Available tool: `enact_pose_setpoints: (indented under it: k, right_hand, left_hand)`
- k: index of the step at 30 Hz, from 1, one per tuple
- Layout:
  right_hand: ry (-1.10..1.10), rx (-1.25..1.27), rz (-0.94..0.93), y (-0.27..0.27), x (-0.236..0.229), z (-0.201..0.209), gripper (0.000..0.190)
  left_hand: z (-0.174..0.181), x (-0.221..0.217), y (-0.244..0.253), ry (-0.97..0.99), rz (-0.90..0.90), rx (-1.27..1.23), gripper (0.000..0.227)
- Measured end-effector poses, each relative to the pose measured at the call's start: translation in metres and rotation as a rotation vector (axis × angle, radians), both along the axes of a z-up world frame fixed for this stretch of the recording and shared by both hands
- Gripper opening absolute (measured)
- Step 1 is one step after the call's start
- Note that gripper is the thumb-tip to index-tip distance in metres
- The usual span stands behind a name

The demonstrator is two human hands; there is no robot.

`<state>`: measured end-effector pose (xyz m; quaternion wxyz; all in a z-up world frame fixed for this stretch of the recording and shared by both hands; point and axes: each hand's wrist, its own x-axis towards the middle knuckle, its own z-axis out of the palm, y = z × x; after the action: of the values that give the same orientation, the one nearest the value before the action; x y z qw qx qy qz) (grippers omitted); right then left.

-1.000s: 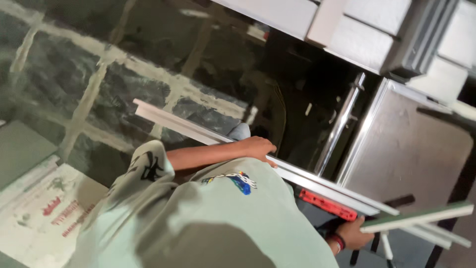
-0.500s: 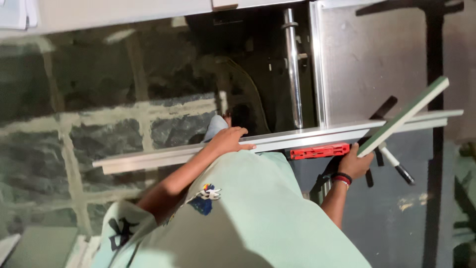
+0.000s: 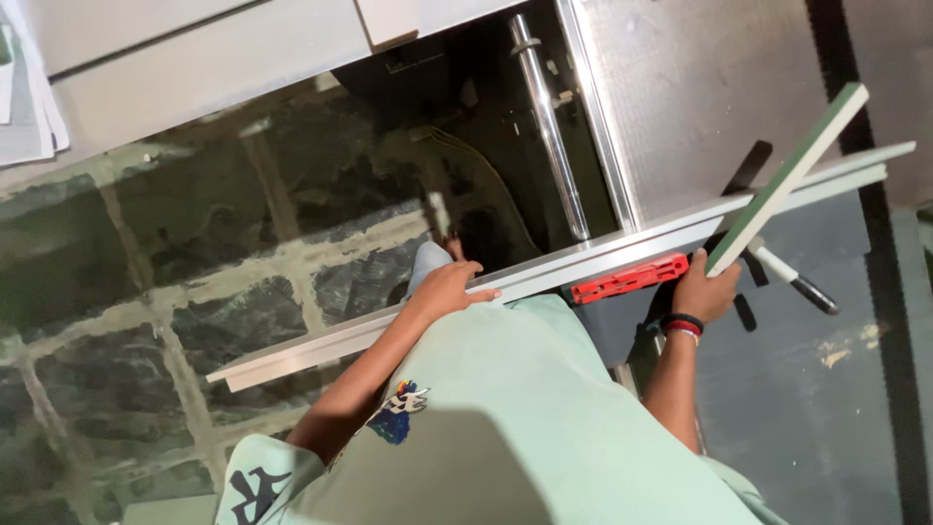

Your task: The person positions a long metal profile on a table saw, aligns it against the fence, and pushes it through the blade to cut it. The person repeats this process for multiple metal profiles.

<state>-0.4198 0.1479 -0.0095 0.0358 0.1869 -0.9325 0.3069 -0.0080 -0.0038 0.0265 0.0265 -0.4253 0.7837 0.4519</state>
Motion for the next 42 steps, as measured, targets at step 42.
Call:
enact_pose_setpoints:
  k: [42]
  right_hand:
    - [-0.103,-0.184,0.301,0.007,0.005,0.042,0.026]
  left_hand:
    - [0.003,-0.001,0.000,-0.050,-0.004,0.019,0.079]
